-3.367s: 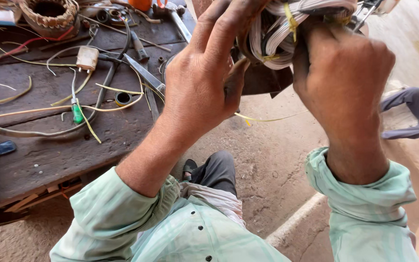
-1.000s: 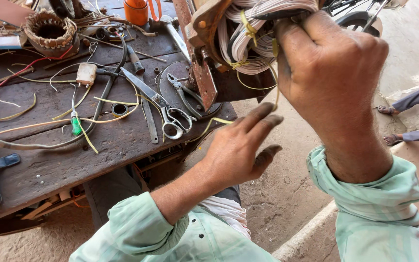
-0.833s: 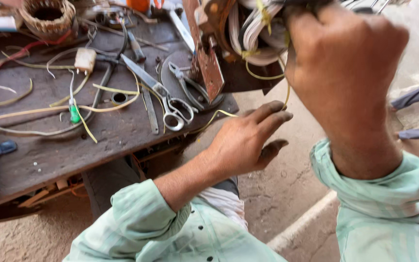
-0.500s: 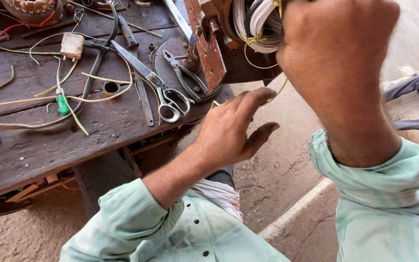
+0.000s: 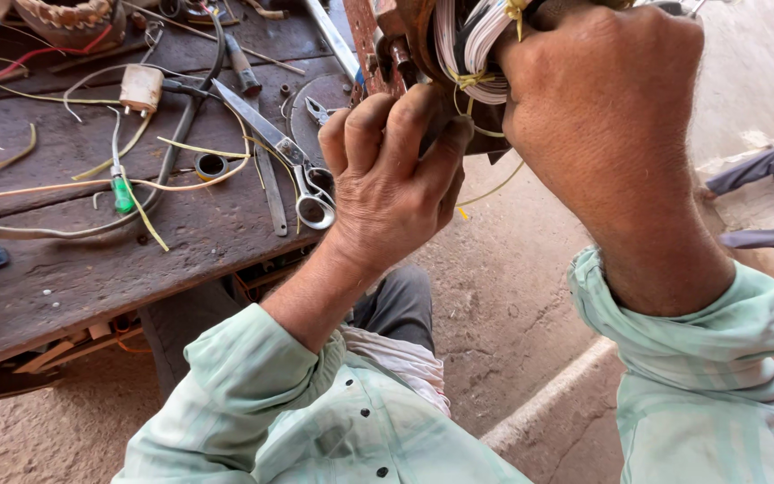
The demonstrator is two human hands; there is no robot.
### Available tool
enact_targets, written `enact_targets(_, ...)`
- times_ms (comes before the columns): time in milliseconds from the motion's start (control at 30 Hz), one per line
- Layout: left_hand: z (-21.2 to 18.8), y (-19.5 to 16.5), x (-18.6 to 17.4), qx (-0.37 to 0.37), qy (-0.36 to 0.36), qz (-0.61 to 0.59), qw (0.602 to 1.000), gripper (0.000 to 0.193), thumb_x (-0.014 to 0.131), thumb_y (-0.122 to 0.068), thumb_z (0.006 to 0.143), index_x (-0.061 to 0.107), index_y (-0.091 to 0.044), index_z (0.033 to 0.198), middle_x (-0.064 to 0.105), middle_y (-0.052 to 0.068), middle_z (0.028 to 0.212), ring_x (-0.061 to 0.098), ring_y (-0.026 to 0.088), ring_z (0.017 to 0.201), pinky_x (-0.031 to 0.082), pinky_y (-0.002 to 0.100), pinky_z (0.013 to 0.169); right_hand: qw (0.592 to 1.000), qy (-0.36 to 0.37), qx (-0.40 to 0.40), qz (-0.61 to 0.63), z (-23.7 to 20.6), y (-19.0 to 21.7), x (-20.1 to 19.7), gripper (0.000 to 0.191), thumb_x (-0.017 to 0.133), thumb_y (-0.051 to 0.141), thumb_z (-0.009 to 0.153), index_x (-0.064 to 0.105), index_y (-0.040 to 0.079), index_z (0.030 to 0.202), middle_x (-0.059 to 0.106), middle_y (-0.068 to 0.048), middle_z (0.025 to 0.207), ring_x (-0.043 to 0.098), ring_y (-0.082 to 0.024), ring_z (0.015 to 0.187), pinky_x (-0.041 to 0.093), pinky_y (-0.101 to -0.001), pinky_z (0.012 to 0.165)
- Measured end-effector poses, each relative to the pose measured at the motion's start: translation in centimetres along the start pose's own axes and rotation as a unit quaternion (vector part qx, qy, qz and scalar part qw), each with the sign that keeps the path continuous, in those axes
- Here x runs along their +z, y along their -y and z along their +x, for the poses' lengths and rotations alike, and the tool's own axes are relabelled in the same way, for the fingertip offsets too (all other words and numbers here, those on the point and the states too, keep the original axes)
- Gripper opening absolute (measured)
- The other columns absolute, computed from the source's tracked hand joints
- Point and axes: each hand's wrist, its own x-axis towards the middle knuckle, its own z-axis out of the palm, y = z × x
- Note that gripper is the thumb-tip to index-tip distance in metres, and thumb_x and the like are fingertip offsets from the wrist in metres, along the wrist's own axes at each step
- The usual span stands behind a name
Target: The person secures copper windings on a cylindrical motor stator by wrapping and tying yellow plastic ties around the coils. They repeatedly wrap the ties, pull them tight, and trim the excess with shears, working on multiple coil sections.
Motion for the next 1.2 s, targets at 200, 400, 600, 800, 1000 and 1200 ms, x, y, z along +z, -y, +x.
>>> enact_targets(200, 0.5, 0.0, 0.4, -0.039, 0.018, -0.007, 0.999, 0.022, 0.081, -0.019, 0.09, 0.075, -0.019, 0.111, 0.055, 0.003, 0.13, 0.047, 0.027, 0.125, 0.034, 0.048, 0.107, 0.998, -0.007, 0.011, 0.053, -0.1, -0.2, 0.2, 0.005, 0.072, 0.016, 0.077, 0.076, 0.017, 0.075, 0.069, 0.0, 0.072, 0.067, -0.02, 0.061, 0.049, -0.0329, 0.052)
enact_targets(400, 1.2, -0.6, 0.9, 0.0, 0.032, 0.006, 0.999, 0.034, 0.078, -0.016, 0.085, 0.078, -0.021, 0.119, 0.053, 0.003, 0.13, 0.045, 0.028, 0.127, 0.034, 0.047, 0.105, 0.996, -0.013, 0.026, 0.08, -0.7, -0.4, 0.9, 0.011, 0.073, 0.018, 0.084, 0.077, 0.015, 0.074, 0.069, -0.003, 0.073, 0.066, -0.018, 0.059, 0.05, -0.0327, 0.051)
enact_targets(600, 1.9, -1.1, 1.7, -0.004, 0.05, 0.037, 0.998, 0.027, 0.079, -0.023, 0.088, 0.079, -0.021, 0.115, 0.054, 0.002, 0.115, 0.048, 0.028, 0.116, 0.034, 0.048, 0.1, 0.995, -0.001, 0.045, 0.087, -0.6, -0.1, 1.0, 0.01, 0.074, 0.023, 0.083, 0.077, 0.014, 0.078, 0.069, -0.005, 0.073, 0.067, -0.019, 0.059, 0.05, -0.0335, 0.05)
enact_targets(800, 2.0, -1.6, 1.1, 0.043, 0.02, 0.025, 0.999, 0.023, 0.077, -0.019, 0.087, 0.078, -0.019, 0.11, 0.063, 0.001, 0.12, 0.052, 0.028, 0.117, 0.035, 0.047, 0.102, 0.954, -0.114, 0.131, 0.246, -3.1, -0.4, 0.5, 0.009, 0.07, 0.016, 0.095, 0.075, 0.008, 0.096, 0.072, -0.008, 0.081, 0.069, -0.021, 0.066, 0.054, -0.0333, 0.057)
enact_targets(1000, 1.8, -3.4, 0.5, 0.039, 0.029, -0.049, 0.998, 0.024, 0.074, -0.014, 0.09, 0.074, -0.013, 0.114, 0.063, 0.01, 0.132, 0.059, 0.031, 0.124, 0.038, 0.05, 0.112, 0.748, -0.217, 0.33, 0.533, -8.9, 1.8, 3.9, 0.017, 0.074, 0.022, 0.114, 0.073, 0.005, 0.109, 0.072, -0.007, 0.088, 0.07, -0.014, 0.074, 0.057, -0.0289, 0.064)
enact_targets(1200, 2.1, -4.6, 1.0, 0.015, 0.068, -0.113, 0.991, 0.021, 0.07, -0.005, 0.096, 0.066, -0.007, 0.116, 0.066, 0.012, 0.131, 0.064, 0.03, 0.127, 0.034, 0.053, 0.124, 0.649, -0.133, 0.359, 0.657, -10.4, 4.0, 5.7, 0.015, 0.076, 0.013, 0.103, 0.073, 0.0, 0.11, 0.07, -0.009, 0.106, 0.07, -0.015, 0.087, 0.056, -0.0269, 0.069)
